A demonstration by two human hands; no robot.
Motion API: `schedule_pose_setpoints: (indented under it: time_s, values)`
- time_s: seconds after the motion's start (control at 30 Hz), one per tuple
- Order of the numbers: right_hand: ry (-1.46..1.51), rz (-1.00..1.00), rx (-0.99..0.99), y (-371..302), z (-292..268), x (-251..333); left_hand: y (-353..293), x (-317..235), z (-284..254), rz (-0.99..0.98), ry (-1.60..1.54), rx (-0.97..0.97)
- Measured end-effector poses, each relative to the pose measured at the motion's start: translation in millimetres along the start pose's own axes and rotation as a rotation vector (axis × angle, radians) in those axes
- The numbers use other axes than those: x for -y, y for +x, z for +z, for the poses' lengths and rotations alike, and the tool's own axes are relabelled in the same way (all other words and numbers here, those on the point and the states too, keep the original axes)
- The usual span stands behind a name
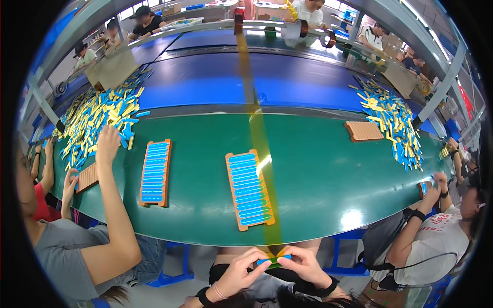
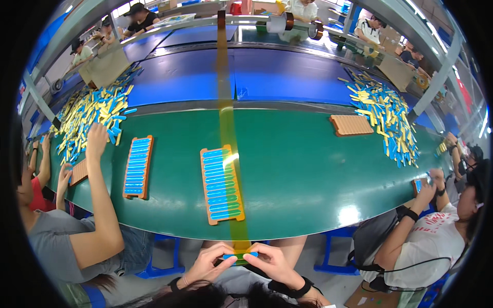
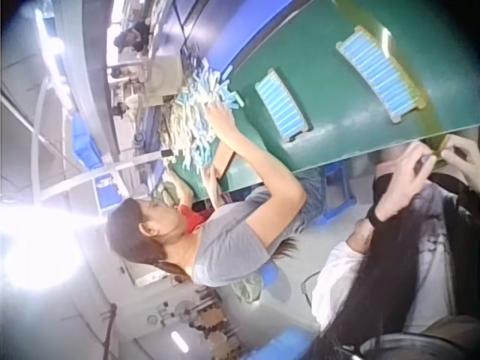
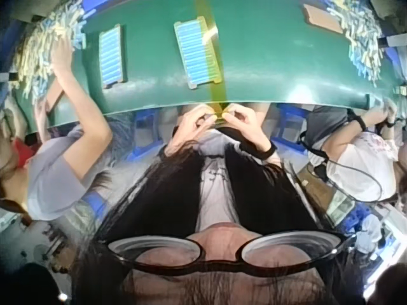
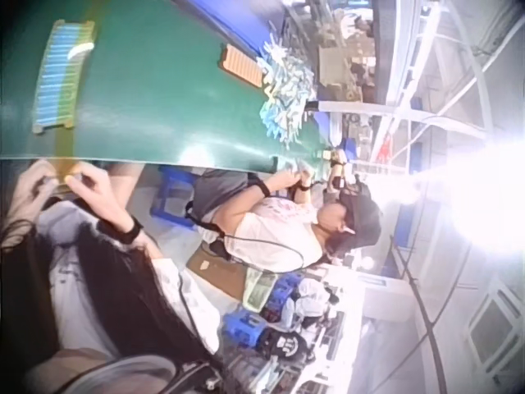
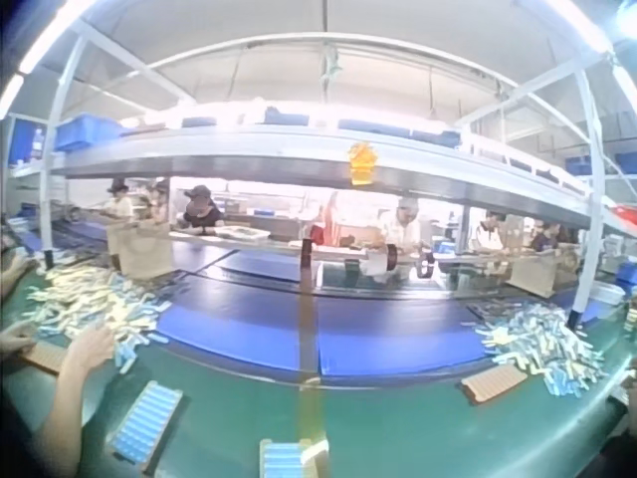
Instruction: Manually assembling small plastic electronic components on a production line jig.
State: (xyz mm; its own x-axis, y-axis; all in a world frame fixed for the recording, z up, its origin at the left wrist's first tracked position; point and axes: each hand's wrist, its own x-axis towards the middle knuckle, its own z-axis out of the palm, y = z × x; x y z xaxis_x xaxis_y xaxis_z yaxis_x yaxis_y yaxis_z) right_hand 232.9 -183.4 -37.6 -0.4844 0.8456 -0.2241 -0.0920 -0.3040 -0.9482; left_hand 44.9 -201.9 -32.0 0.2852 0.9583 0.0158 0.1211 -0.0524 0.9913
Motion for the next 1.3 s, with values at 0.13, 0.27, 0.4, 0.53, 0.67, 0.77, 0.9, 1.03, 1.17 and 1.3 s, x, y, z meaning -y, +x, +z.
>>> schedule_pose_setpoints:
  time_s: [0.13, 0.27, 0.4, 0.53, 0.67, 0.77, 0.9, 1.03, 1.17, 1.3]
  values:
    - [-0.052, -0.107, -0.048, 6.9, 4.8, 9.2, 18.5, -6.2, -19.3, 0.12, 0.379, -0.383]
    - [0.033, -0.129, -0.098, 4.9, 9.0, 6.5, 35.9, 9.9, -17.3, 0.146, 0.878, -0.553]
    - [0.122, -0.034, -0.293, 5.7, 17.7, 7.2, 29.0, 17.1, -9.1, 0.166, 0.798, -0.497]
    - [0.121, -0.017, -0.361, 5.5, 22.7, 14.6, 1.9, 3.8, 5.1, 0.105, 0.772, -0.403]
    - [0.056, 0.01, -0.387, 6.2, 19.3, 9.9, -1.7, 8.4, 14.4, 0.112, 0.824, -0.316]
    - [0.069, -0.004, -0.437, 11.1, 19.8, 8.1, 7.8, 12.2, 13.7, 0.139, 0.864, -0.302]
    - [0.035, -0.001, -0.455, 9.0, 12.8, 2.0, 14.1, 16.2, 14.1, 0.168, 0.876, -0.307]
    - [0.14, 0.031, -0.554, 15.2, 19.2, 5.6, 16.7, 15.1, 17.6, 0.117, 0.86, -0.356]
    - [0.157, 0.047, -0.603, 20.2, 16.7, 1.5, 21.3, 10.9, 14.8, 0.048, 0.847, -0.31]
    - [0.145, 0.07, -0.54, 17.8, 10.5, -1.3, 22.6, 10.1, 4.2, 0.13, 0.895, -0.292]
